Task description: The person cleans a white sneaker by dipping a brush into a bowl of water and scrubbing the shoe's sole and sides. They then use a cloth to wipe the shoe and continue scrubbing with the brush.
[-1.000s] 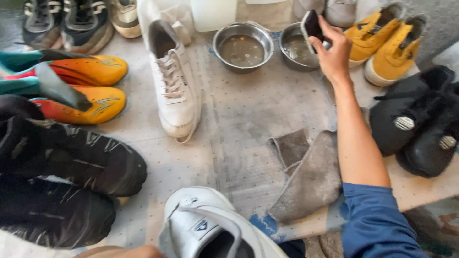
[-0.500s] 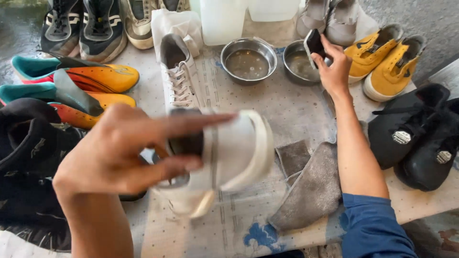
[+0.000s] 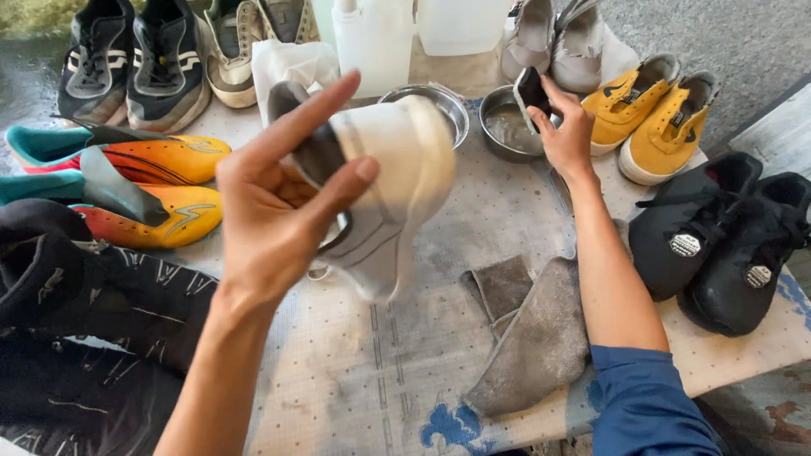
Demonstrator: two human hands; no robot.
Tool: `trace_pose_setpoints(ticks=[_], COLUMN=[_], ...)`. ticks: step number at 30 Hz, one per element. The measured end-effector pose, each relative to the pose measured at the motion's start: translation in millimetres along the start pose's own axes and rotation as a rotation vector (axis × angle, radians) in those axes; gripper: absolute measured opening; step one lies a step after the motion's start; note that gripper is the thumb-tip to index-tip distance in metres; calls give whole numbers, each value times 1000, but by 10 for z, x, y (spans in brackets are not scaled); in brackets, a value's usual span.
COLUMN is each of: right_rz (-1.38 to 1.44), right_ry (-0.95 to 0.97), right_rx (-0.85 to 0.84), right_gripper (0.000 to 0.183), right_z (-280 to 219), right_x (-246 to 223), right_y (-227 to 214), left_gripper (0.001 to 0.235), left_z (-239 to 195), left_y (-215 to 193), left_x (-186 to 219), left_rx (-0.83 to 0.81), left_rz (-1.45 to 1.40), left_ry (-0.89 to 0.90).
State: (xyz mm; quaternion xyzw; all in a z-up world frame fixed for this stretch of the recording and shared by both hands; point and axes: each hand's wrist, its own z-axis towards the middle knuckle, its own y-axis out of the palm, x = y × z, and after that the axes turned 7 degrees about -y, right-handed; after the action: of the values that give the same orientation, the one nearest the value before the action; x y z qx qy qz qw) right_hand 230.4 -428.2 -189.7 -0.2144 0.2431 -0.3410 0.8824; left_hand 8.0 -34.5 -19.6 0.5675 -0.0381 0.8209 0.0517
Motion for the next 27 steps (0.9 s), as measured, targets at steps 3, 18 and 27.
trace_pose_setpoints(ticks=[3, 18, 27], right_rz=[3, 34, -61], right_ry=[-2, -10, 94], right_rx=[10, -17, -322], right_gripper=[56, 53, 55], right_z=[-14, 76, 356], right_x=[-13, -75, -137], right_y=[-14, -101, -125], left_gripper=[67, 57, 33], left_z=[-8, -233, -908], left_y=[109, 250, 118], left_x=[-79, -46, -120], left_rx=[-85, 228, -313], left_rz=[-32, 126, 187], left_ry=[106, -70, -318])
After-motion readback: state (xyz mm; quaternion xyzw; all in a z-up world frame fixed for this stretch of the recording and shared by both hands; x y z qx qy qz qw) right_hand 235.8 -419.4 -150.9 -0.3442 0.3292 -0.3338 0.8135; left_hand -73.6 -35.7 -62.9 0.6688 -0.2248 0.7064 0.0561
